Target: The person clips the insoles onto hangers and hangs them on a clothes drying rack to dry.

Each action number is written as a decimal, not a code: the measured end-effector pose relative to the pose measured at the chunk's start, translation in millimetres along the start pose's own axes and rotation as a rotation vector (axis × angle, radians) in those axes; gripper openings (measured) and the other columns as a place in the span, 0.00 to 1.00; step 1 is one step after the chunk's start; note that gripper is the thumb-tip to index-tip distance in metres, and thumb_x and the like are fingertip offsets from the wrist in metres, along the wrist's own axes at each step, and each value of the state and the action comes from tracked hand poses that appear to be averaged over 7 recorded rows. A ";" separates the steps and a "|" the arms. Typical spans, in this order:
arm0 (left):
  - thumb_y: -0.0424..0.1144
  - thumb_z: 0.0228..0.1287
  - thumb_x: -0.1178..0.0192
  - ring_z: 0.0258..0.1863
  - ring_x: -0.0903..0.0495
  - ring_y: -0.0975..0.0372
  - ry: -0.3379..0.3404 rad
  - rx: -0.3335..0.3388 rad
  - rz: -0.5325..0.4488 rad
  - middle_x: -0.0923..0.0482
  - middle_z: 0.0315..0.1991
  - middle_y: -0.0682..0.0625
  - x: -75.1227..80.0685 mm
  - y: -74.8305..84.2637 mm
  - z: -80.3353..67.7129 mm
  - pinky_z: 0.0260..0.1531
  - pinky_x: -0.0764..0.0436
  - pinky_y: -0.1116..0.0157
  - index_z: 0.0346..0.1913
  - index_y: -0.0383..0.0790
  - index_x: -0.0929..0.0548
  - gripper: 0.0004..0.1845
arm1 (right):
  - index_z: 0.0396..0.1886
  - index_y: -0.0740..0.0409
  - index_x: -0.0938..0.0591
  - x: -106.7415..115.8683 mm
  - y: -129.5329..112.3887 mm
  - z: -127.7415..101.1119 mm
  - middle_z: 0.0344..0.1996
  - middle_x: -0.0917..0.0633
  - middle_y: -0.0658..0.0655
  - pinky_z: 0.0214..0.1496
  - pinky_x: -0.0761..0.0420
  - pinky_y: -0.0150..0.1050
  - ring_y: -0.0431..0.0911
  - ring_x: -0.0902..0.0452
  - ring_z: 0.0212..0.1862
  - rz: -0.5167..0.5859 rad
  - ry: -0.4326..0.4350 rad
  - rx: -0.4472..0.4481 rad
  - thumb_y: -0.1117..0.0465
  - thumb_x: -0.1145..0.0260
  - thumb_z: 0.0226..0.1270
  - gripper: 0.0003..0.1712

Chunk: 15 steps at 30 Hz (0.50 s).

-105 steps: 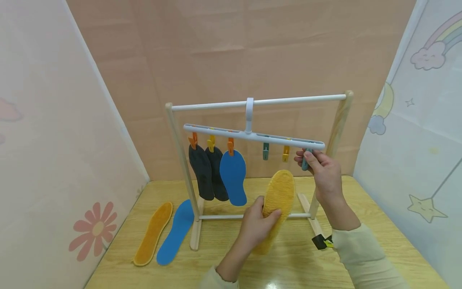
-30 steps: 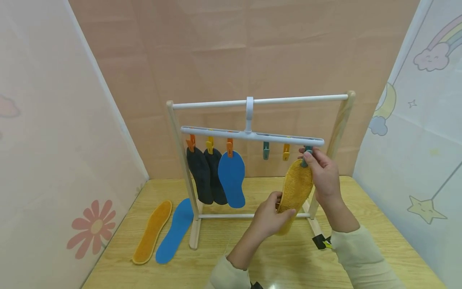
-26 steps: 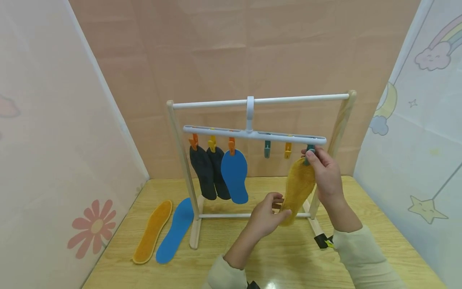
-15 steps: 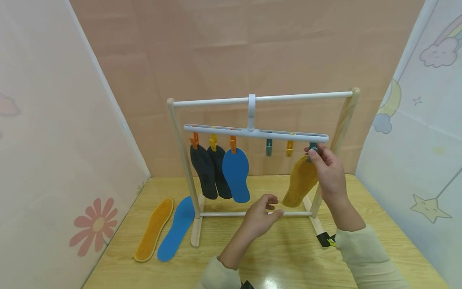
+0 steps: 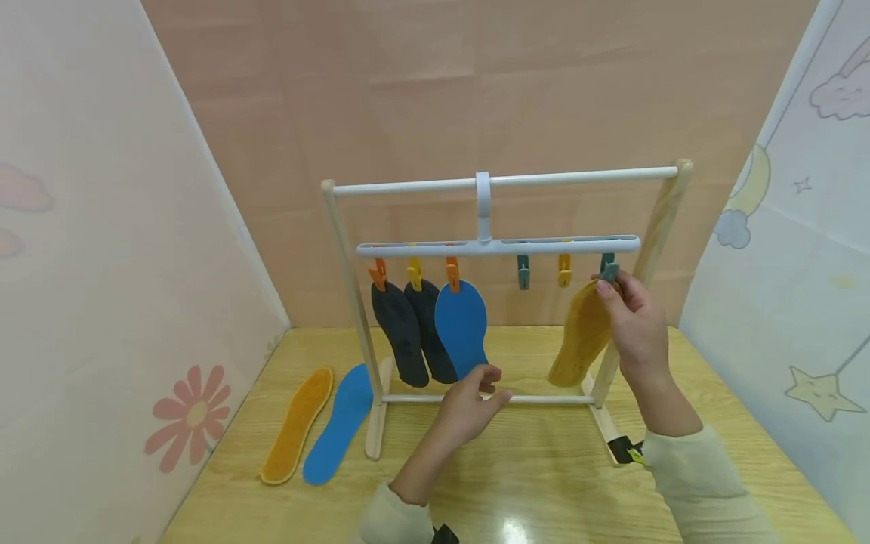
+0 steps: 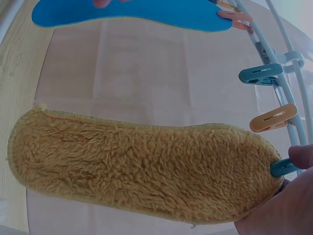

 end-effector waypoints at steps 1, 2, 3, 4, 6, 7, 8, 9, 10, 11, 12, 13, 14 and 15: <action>0.51 0.74 0.40 0.62 0.22 0.52 0.002 -0.001 0.003 0.23 0.64 0.47 2.4 -2.2 -1.1 0.58 0.23 0.60 0.66 0.42 0.26 0.25 | 0.58 0.55 0.18 1.1 -0.1 -0.3 0.46 0.14 0.41 0.56 0.27 0.20 0.35 0.24 0.57 -0.008 0.005 -0.003 0.57 0.34 0.73 0.17; 0.51 0.74 0.40 0.61 0.23 0.51 0.005 -0.004 0.006 0.23 0.64 0.46 5.0 -4.7 -2.2 0.58 0.23 0.60 0.67 0.41 0.26 0.26 | 0.61 0.57 0.19 2.3 -0.1 -0.7 0.48 0.14 0.41 0.57 0.27 0.20 0.35 0.24 0.58 -0.006 0.007 -0.006 0.58 0.33 0.73 0.20; 0.50 0.74 0.40 0.61 0.23 0.51 0.009 -0.006 0.005 0.24 0.64 0.46 7.7 -7.4 -3.5 0.58 0.23 0.59 0.67 0.40 0.26 0.26 | 0.64 0.59 0.21 3.4 -0.2 -1.2 0.49 0.15 0.42 0.58 0.27 0.20 0.35 0.24 0.59 -0.013 0.008 -0.009 0.58 0.33 0.73 0.22; 0.50 0.75 0.40 0.61 0.23 0.50 0.013 -0.003 0.005 0.24 0.64 0.46 10.6 -10.7 -4.9 0.58 0.23 0.59 0.67 0.40 0.26 0.25 | 0.66 0.61 0.22 4.5 -0.5 -1.5 0.51 0.16 0.42 0.59 0.27 0.20 0.35 0.25 0.60 -0.028 0.011 -0.010 0.57 0.33 0.73 0.25; 0.48 0.75 0.40 0.61 0.23 0.49 0.026 0.005 0.003 0.24 0.63 0.45 17.0 -17.1 -7.7 0.57 0.22 0.57 0.66 0.39 0.26 0.24 | 0.69 0.62 0.25 7.5 -1.1 -2.0 0.54 0.17 0.43 0.59 0.27 0.20 0.35 0.25 0.62 -0.057 0.020 -0.015 0.57 0.33 0.73 0.28; 0.47 0.75 0.40 0.61 0.23 0.49 0.029 0.011 0.001 0.24 0.64 0.45 19.8 -20.6 -9.1 0.57 0.22 0.56 0.67 0.38 0.26 0.24 | 0.69 0.62 0.26 8.6 -1.4 -2.3 0.56 0.18 0.44 0.60 0.27 0.20 0.36 0.26 0.63 -0.062 0.023 -0.020 0.57 0.33 0.73 0.29; 0.47 0.75 0.41 0.61 0.23 0.49 0.032 0.021 -0.003 0.24 0.64 0.45 22.7 -24.0 -10.7 0.57 0.23 0.55 0.67 0.38 0.27 0.24 | 0.69 0.62 0.26 10.0 -2.1 -2.4 0.58 0.18 0.46 0.60 0.27 0.20 0.38 0.26 0.63 -0.075 0.031 -0.021 0.57 0.33 0.73 0.29; 0.47 0.75 0.41 0.61 0.24 0.48 0.038 0.032 -0.003 0.24 0.64 0.45 25.8 -27.2 -12.3 0.57 0.23 0.55 0.67 0.38 0.27 0.24 | 0.69 0.62 0.25 11.3 -2.3 -2.4 0.59 0.19 0.46 0.60 0.27 0.21 0.39 0.26 0.64 -0.088 0.040 -0.026 0.57 0.33 0.73 0.29; 0.46 0.76 0.41 0.62 0.24 0.48 0.041 0.042 -0.005 0.25 0.64 0.45 28.4 -30.1 -13.9 0.57 0.23 0.54 0.67 0.39 0.27 0.24 | 0.68 0.62 0.25 12.6 -3.0 -2.5 0.59 0.19 0.47 0.61 0.27 0.21 0.40 0.27 0.64 -0.100 0.050 -0.024 0.58 0.33 0.72 0.28; 0.46 0.76 0.41 0.62 0.24 0.48 0.047 0.045 -0.004 0.25 0.64 0.44 31.3 -32.1 -15.4 0.58 0.23 0.54 0.67 0.39 0.27 0.24 | 0.68 0.61 0.24 13.9 -3.8 -2.9 0.60 0.20 0.48 0.62 0.28 0.22 0.40 0.27 0.65 -0.113 0.061 -0.025 0.58 0.32 0.72 0.28; 0.46 0.76 0.42 0.63 0.25 0.48 0.049 0.053 -0.005 0.26 0.65 0.45 33.8 -34.4 -17.1 0.59 0.24 0.54 0.68 0.39 0.28 0.24 | 0.68 0.60 0.24 15.0 -5.4 -3.7 0.60 0.20 0.48 0.64 0.28 0.24 0.41 0.27 0.65 -0.135 0.075 -0.017 0.59 0.32 0.72 0.27; 0.46 0.76 0.42 0.63 0.25 0.48 0.054 0.059 -0.004 0.26 0.65 0.45 36.4 -36.2 -19.0 0.61 0.25 0.53 0.68 0.40 0.28 0.24 | 0.67 0.59 0.24 15.9 -7.6 -4.8 0.60 0.20 0.48 0.66 0.29 0.26 0.41 0.27 0.65 -0.145 0.091 -0.003 0.60 0.32 0.71 0.27; 0.46 0.76 0.42 0.63 0.25 0.48 0.062 0.068 -0.004 0.26 0.65 0.44 39.4 -38.4 -20.8 0.60 0.25 0.53 0.67 0.40 0.28 0.23 | 0.67 0.59 0.24 17.2 -11.2 -6.7 0.58 0.20 0.47 0.67 0.30 0.28 0.40 0.27 0.64 -0.174 0.115 0.025 0.61 0.32 0.71 0.26; 0.47 0.76 0.41 0.63 0.25 0.47 0.072 0.071 0.000 0.26 0.65 0.44 42.6 -40.1 -22.3 0.59 0.24 0.53 0.67 0.40 0.27 0.23 | 0.66 0.60 0.24 18.7 -16.7 -9.2 0.56 0.21 0.45 0.68 0.30 0.29 0.39 0.27 0.62 -0.202 0.147 0.070 0.62 0.31 0.70 0.26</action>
Point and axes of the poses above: each hand's wrist, its own z-axis towards the middle knuckle, its own x-axis out of the back of the hand, y = z × x, the point moved 10 cm from there along z, towards the middle knuckle
